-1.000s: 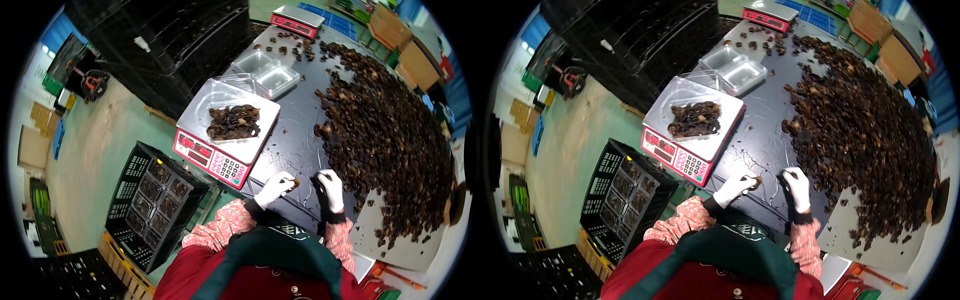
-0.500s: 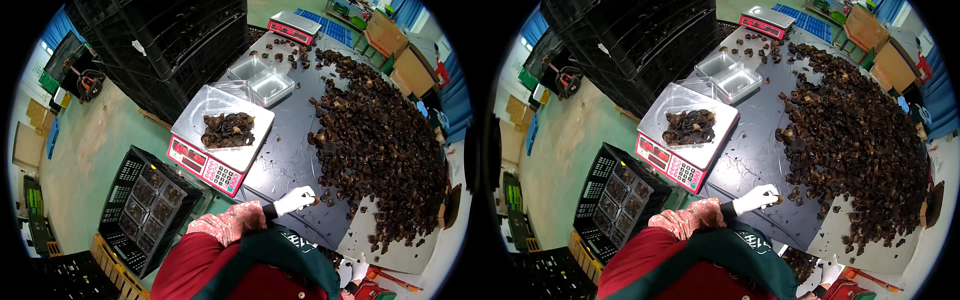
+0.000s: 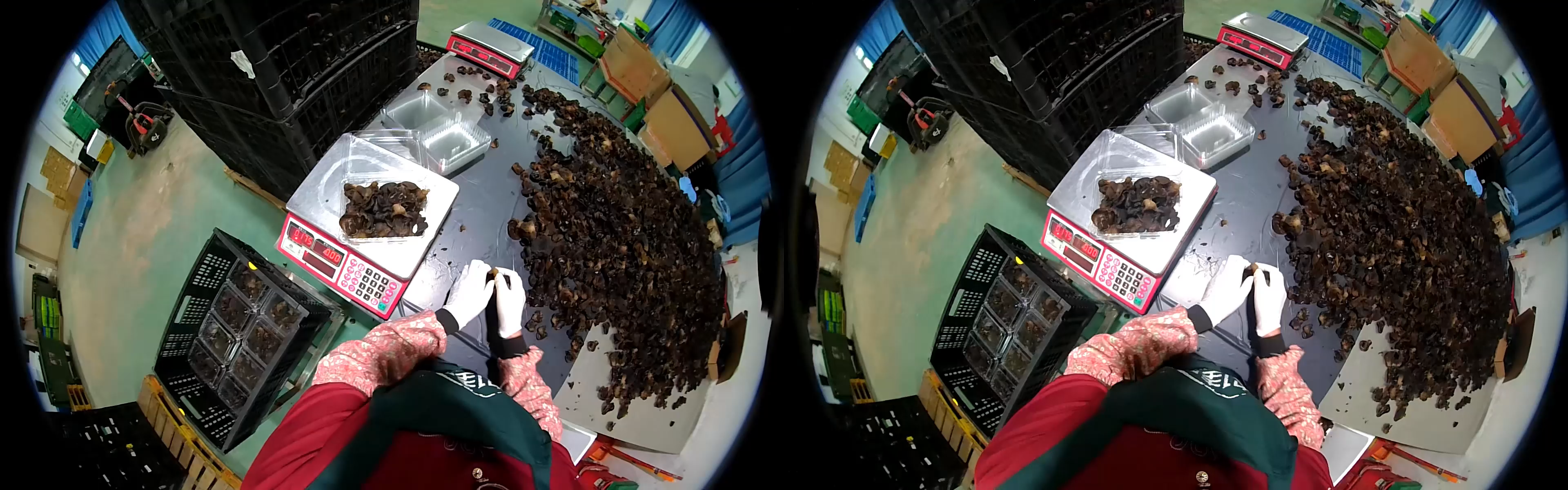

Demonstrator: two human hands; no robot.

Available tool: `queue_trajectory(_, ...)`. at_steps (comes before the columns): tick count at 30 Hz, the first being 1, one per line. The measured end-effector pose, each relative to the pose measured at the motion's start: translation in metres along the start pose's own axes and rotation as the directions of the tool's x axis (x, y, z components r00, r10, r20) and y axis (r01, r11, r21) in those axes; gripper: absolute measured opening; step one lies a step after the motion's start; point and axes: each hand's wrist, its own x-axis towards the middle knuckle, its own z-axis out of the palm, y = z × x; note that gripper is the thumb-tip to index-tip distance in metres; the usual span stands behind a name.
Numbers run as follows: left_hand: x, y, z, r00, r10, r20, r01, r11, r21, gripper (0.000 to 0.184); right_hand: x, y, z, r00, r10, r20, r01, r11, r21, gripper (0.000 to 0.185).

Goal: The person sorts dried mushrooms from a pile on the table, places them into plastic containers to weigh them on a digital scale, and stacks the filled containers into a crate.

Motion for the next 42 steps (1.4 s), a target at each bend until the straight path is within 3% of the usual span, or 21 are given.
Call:
queue_trajectory(1,0.0,-0.004,0.0,1.0,-0.003,-0.002,0.003,1.0,-0.007,0.029,0.002,0.005,0.007,0.993,-0.098,-0.071,0.086,0.984,-0.154,0.02)
queue_trajectory(3,0.002,-0.005,-0.002,0.985,0.167,0.037,-0.17,0.935,0.311,0.045,0.007,0.015,0.005,0.994,-0.075,-0.075,0.059,0.978,-0.201,0.029)
queue_trajectory(4,0.001,-0.002,-0.01,0.975,0.067,0.211,-0.142,0.922,0.361,0.055,0.004,0.018,0.005,0.987,-0.16,-0.023,0.142,0.924,-0.355,0.034)
queue_trajectory(7,-0.012,0.023,-0.051,0.955,0.26,0.144,-0.297,0.871,0.391,0.053,0.003,0.005,-0.001,0.954,-0.293,0.065,0.274,0.762,-0.587,0.047)
queue_trajectory(9,-0.026,0.037,-0.089,0.957,0.285,0.045,-0.286,0.958,0.026,0.039,0.012,-0.017,-0.003,0.91,-0.411,0.053,0.347,0.687,-0.638,0.046)
queue_trajectory(11,-0.04,0.048,-0.151,0.925,0.37,-0.085,-0.371,0.929,0.007,0.026,0.027,-0.046,0.002,0.895,-0.433,0.111,0.441,0.818,-0.37,0.033)
queue_trajectory(13,-0.055,0.025,-0.18,0.719,0.621,-0.311,-0.183,0.602,0.777,0.017,0.029,-0.095,0.015,0.912,-0.384,0.144,0.403,0.903,-0.148,0.027)
queue_trajectory(14,-0.054,0.019,-0.204,0.713,0.562,-0.42,-0.064,0.648,0.759,0.015,0.03,-0.115,0.023,0.888,-0.425,0.175,0.445,0.891,-0.093,0.024)
queue_trajectory(15,-0.048,0.02,-0.231,0.706,0.294,-0.645,-0.081,0.938,0.338,0.015,0.027,-0.144,0.032,0.866,-0.437,0.242,0.461,0.886,-0.047,0.023)
queue_trajectory(16,-0.044,0.015,-0.247,0.689,0.145,-0.711,0.12,0.943,0.309,0.016,0.026,-0.16,0.045,0.823,-0.499,0.271,0.524,0.851,-0.026,0.025)
queue_trajectory(18,-0.038,-0.019,-0.268,0.66,0.13,-0.74,0.191,0.924,0.332,0.018,0.023,-0.184,0.077,0.761,-0.531,0.373,0.582,0.813,-0.03,0.03)
queue_trajectory(19,-0.035,-0.023,-0.273,0.664,0.078,-0.744,0.22,0.93,0.294,0.018,0.026,-0.191,0.098,0.648,-0.681,0.341,0.735,0.676,-0.049,0.035)
queue_trajectory(23,-0.034,-0.023,-0.263,0.695,0.064,-0.716,0.184,0.947,0.262,0.019,0.032,-0.201,0.16,0.557,-0.592,0.582,0.813,0.53,-0.24,0.023)
queue_trajectory(27,-0.045,-0.024,-0.254,0.637,0.009,-0.771,0.155,0.978,0.14,0.02,0.037,-0.205,0.145,0.556,-0.76,0.335,0.806,0.592,0.006,0.016)
queue_trajectory(29,-0.048,-0.02,-0.254,0.576,-0.031,-0.817,0.071,0.997,0.013,0.02,0.035,-0.217,0.106,0.647,-0.717,0.259,0.724,0.684,0.087,0.013)
queue_trajectory(31,-0.051,-0.004,-0.253,0.562,-0.009,-0.827,0.044,0.999,0.019,0.022,0.018,-0.201,0.062,0.903,-0.275,0.33,0.148,0.921,0.361,0.011)
queue_trajectory(35,-0.059,0.011,-0.213,0.802,0.097,-0.589,-0.074,0.995,0.063,0.012,-0.019,-0.138,-0.047,0.972,-0.091,0.218,0.083,0.996,0.046,0.009)
queue_trajectory(36,-0.06,0.007,-0.193,0.845,0.359,-0.397,-0.192,0.896,0.401,0.009,-0.036,-0.115,-0.075,0.987,-0.009,0.163,0.017,0.999,-0.043,0.011)
queue_trajectory(39,-0.047,0.036,-0.138,0.843,0.533,-0.073,-0.513,0.837,0.191,0.011,-0.105,-0.034,-0.17,0.982,0.176,-0.072,-0.19,0.943,-0.274,0.01)
queue_trajectory(41,-0.047,0.051,-0.098,0.853,0.52,0.042,-0.522,0.851,0.065,0.01,-0.168,0.03,-0.24,0.905,0.321,-0.279,-0.375,0.912,-0.168,0.008)
queue_trajectory(42,-0.05,0.053,-0.082,0.836,0.525,0.156,-0.544,0.83,0.124,0.012,-0.198,0.043,-0.269,0.854,0.371,-0.365,-0.478,0.837,-0.266,0.008)
